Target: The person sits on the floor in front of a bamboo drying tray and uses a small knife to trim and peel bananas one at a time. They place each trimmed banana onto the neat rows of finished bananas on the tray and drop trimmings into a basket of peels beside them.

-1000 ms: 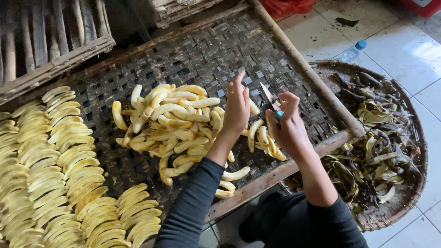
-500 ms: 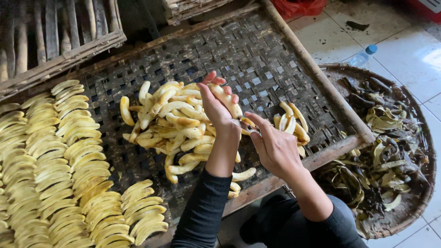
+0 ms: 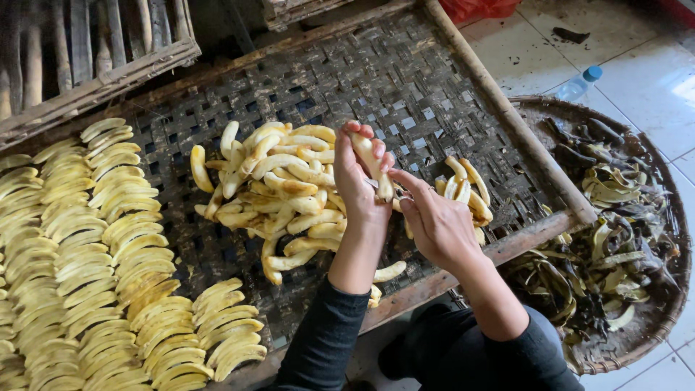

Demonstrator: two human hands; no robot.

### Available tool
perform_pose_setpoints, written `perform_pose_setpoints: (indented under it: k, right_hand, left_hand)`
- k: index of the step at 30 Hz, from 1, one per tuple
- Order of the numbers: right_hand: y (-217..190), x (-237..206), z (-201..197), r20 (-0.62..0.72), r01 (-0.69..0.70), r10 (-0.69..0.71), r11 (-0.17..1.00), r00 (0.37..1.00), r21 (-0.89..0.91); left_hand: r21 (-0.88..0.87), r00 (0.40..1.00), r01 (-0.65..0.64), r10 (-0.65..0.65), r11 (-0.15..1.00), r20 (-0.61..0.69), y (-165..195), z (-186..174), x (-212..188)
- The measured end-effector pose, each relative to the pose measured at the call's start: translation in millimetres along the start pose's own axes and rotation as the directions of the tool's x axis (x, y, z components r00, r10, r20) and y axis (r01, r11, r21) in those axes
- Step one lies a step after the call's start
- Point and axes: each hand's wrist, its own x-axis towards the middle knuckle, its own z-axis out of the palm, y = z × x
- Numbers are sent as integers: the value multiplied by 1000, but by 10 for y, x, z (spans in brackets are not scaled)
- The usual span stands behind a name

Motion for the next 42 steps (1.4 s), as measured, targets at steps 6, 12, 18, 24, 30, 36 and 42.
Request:
perform_pose_setpoints:
  k: [6,12,18,24,30,36,42]
  right_hand:
    - [83,43,40,10,-2,3,997,1000,-81]
    - [155,39,46,28,-3,7,992,1000,-128]
    - [258,55,77,5,-1,1,997,1000,-81]
    - [578,94,-94,127,-284,323,925,938,-252]
    - [1041,24,-233,-77,-508,543,713,836,-483]
    - [1184,-21,-213,-146,-644,652,641,744,-418]
    - [1070,38,-147,-112,-616,622,704,775,-354]
  left_hand:
    - [-56,980,156,-161,986,-116,-62,-60,-115]
    - [-122,953,286,-296,950,-68,-111,-225,-185]
    - [-119,929,351,-362,929,-77,-234,-403,-198]
    - [14,873,480,-477,877,-103,-519,-493,-184]
    - [960,953,-271,-124,67,277,-787,-373,32]
    - [604,731,-611,-657,-512,183,25,-402,-41]
    - [264,670,-734,-603,-626,433,-28,-617,-263]
